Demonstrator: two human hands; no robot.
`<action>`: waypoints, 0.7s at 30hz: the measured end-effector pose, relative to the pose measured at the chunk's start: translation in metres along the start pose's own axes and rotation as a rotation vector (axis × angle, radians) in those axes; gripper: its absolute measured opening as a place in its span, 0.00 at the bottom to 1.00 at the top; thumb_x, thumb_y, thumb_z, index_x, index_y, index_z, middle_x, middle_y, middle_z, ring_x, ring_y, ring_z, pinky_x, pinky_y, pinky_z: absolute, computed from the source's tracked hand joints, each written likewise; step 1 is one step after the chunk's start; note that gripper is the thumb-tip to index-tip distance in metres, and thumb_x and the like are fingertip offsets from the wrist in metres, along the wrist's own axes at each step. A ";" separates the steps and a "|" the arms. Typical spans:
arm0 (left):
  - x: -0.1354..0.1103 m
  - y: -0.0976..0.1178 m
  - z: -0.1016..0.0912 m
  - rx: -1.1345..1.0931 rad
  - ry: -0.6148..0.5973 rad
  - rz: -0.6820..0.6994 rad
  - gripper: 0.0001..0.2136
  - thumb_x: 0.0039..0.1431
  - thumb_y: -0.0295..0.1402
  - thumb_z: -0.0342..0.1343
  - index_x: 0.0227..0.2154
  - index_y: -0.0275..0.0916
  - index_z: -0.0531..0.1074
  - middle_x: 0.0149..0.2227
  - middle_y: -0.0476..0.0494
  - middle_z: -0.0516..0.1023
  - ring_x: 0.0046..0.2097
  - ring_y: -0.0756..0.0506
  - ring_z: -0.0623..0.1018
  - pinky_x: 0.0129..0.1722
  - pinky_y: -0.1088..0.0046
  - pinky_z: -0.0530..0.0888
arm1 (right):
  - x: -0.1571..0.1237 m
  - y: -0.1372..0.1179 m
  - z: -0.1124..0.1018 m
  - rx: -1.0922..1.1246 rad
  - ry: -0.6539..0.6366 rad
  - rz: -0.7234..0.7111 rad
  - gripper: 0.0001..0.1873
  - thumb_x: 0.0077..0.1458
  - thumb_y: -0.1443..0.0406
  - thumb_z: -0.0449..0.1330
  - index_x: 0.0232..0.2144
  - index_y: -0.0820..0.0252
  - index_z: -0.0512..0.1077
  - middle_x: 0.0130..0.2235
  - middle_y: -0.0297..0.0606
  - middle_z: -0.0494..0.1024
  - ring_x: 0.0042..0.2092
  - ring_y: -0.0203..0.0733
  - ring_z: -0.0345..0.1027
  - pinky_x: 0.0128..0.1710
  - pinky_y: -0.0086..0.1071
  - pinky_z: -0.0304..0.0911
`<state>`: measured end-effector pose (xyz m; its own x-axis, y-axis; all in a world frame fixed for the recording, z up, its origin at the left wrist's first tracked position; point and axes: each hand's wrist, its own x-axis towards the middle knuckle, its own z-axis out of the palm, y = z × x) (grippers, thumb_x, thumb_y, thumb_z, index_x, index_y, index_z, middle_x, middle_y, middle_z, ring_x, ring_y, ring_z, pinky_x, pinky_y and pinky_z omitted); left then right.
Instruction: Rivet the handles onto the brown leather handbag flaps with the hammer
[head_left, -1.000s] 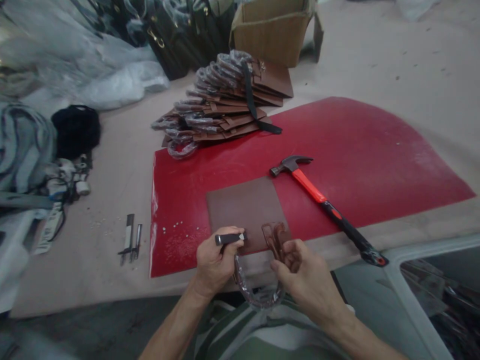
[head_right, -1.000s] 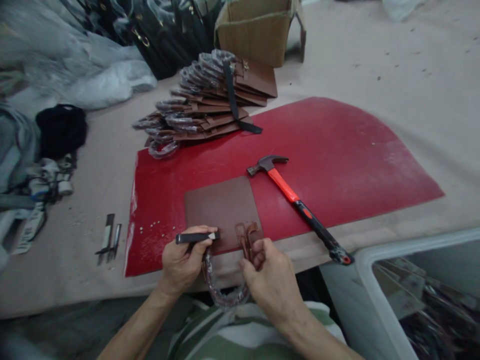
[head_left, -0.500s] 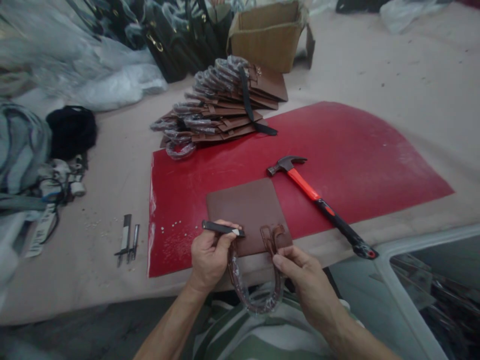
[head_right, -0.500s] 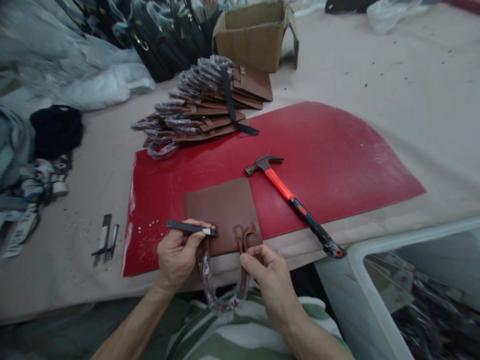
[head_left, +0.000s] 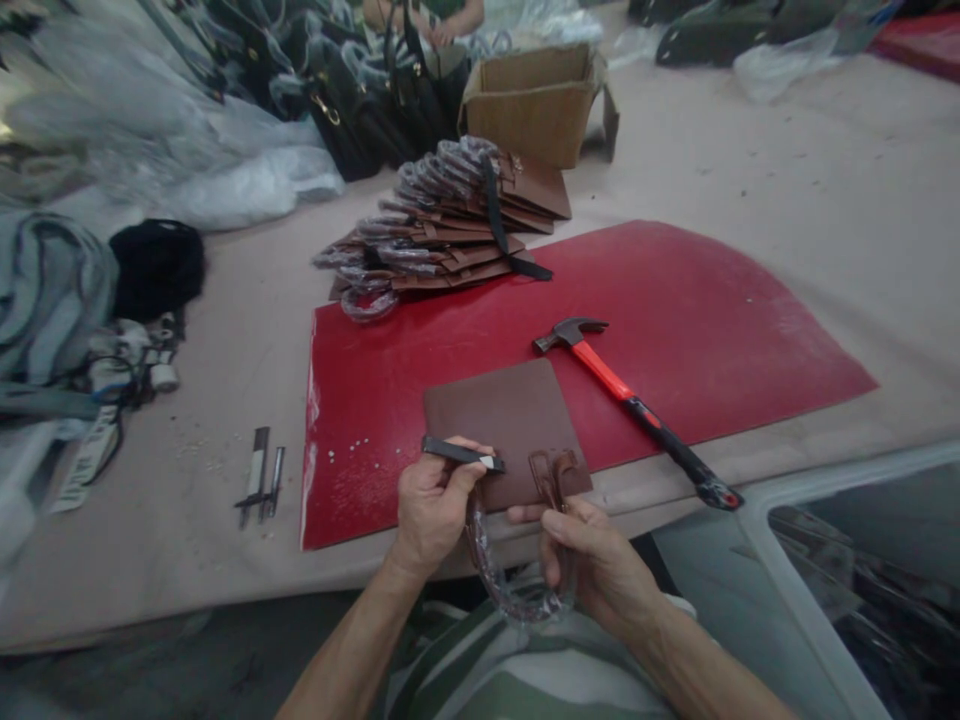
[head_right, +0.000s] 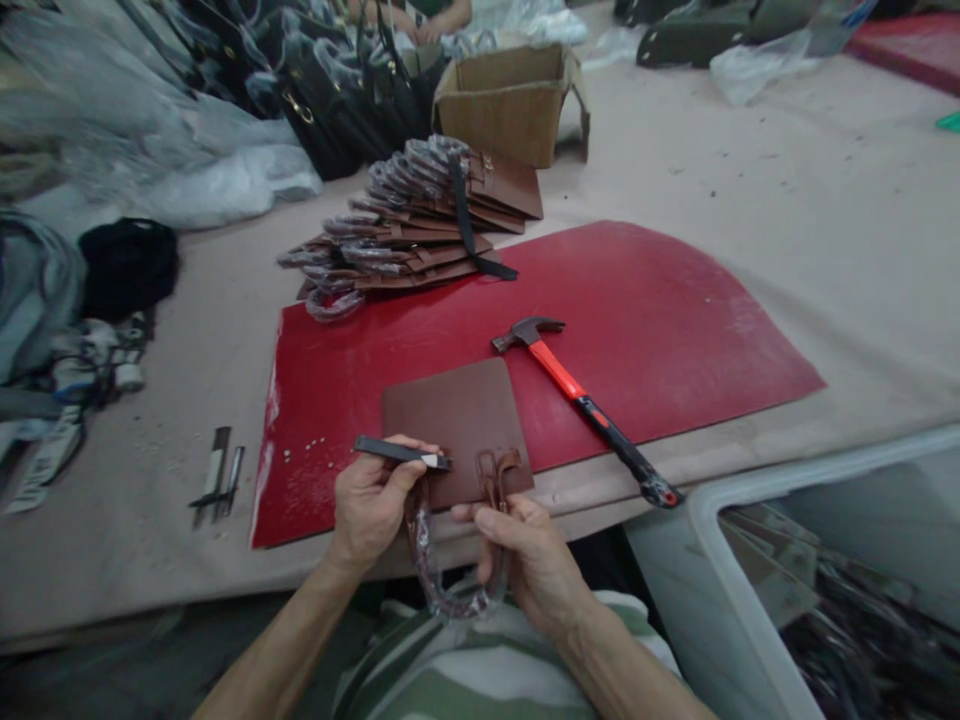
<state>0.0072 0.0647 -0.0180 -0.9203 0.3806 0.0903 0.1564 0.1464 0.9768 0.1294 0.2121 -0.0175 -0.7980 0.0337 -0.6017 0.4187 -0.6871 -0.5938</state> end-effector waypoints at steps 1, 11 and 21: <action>-0.001 0.000 0.000 -0.026 0.001 -0.017 0.05 0.60 0.31 0.59 0.38 0.37 0.76 0.38 0.45 0.84 0.38 0.47 0.83 0.41 0.75 0.80 | 0.001 0.000 0.000 -0.022 0.003 -0.006 0.23 0.42 0.49 0.71 0.22 0.64 0.74 0.15 0.34 0.69 0.17 0.31 0.59 0.18 0.24 0.52; 0.001 0.011 -0.002 -0.132 0.001 -0.118 0.06 0.59 0.32 0.61 0.38 0.36 0.74 0.38 0.44 0.84 0.38 0.47 0.84 0.41 0.74 0.81 | 0.017 0.008 0.017 0.031 0.221 -0.136 0.16 0.39 0.58 0.73 0.23 0.59 0.71 0.20 0.30 0.70 0.22 0.33 0.61 0.22 0.26 0.59; -0.004 0.007 -0.006 -0.237 -0.008 -0.136 0.08 0.59 0.33 0.61 0.38 0.35 0.73 0.37 0.42 0.84 0.40 0.45 0.84 0.44 0.70 0.81 | 0.014 0.002 0.029 0.111 0.160 -0.195 0.18 0.38 0.65 0.71 0.29 0.55 0.66 0.26 0.27 0.67 0.23 0.32 0.58 0.24 0.28 0.57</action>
<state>0.0098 0.0589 -0.0106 -0.9243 0.3790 -0.0458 -0.0578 -0.0204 0.9981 0.1067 0.1908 -0.0115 -0.7765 0.2819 -0.5635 0.2064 -0.7312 -0.6502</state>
